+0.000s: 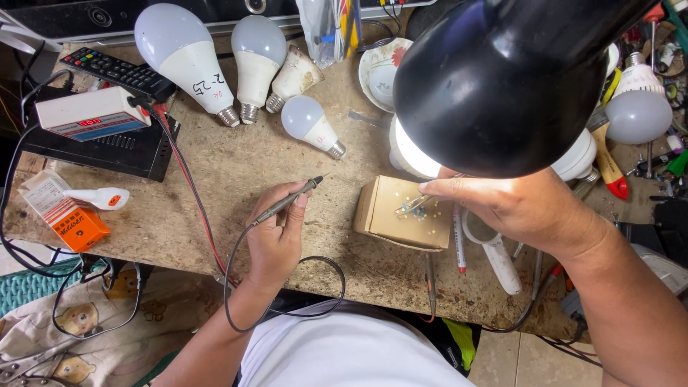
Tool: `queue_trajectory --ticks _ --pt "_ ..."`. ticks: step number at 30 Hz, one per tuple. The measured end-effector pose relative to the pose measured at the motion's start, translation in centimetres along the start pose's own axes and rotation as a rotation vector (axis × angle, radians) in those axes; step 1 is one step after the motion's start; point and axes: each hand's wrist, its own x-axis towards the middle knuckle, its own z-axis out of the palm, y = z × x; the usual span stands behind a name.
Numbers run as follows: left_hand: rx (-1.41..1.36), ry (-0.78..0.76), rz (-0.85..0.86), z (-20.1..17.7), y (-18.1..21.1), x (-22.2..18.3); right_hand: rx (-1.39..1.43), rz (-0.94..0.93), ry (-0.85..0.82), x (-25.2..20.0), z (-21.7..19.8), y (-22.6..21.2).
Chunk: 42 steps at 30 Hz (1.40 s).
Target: Soldering or testing small LEDs on a circuit board using a soldering iron and a probe.
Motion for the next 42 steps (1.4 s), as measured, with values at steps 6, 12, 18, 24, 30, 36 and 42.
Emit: queue_trajectory --ticks 6,12,18,24,30,36,42 --pt "0.018 0.001 0.009 0.0 0.1 0.1 -0.038 0.006 -0.008 -0.3 -0.1 0.1" --pt "-0.006 0.008 0.011 -0.1 0.1 0.1 -0.002 0.028 -0.027 -0.6 0.1 0.4" --pt "0.016 0.008 0.022 -0.1 0.3 0.1 -0.03 0.009 -0.037 -0.1 -0.3 0.2" --pt "0.036 0.017 0.005 -0.1 0.3 0.2 -0.049 0.021 -0.042 -0.2 -0.3 0.3" --pt "0.026 0.02 0.005 -0.1 0.2 0.1 -0.055 0.036 -0.051 -0.8 0.1 0.7" --pt "0.018 0.018 0.006 -0.1 0.2 0.2 -0.066 0.011 -0.033 0.0 -0.1 0.3" --pt "0.011 0.015 0.0 -0.2 0.2 0.1 -0.024 0.035 -0.016 0.0 0.0 0.1"
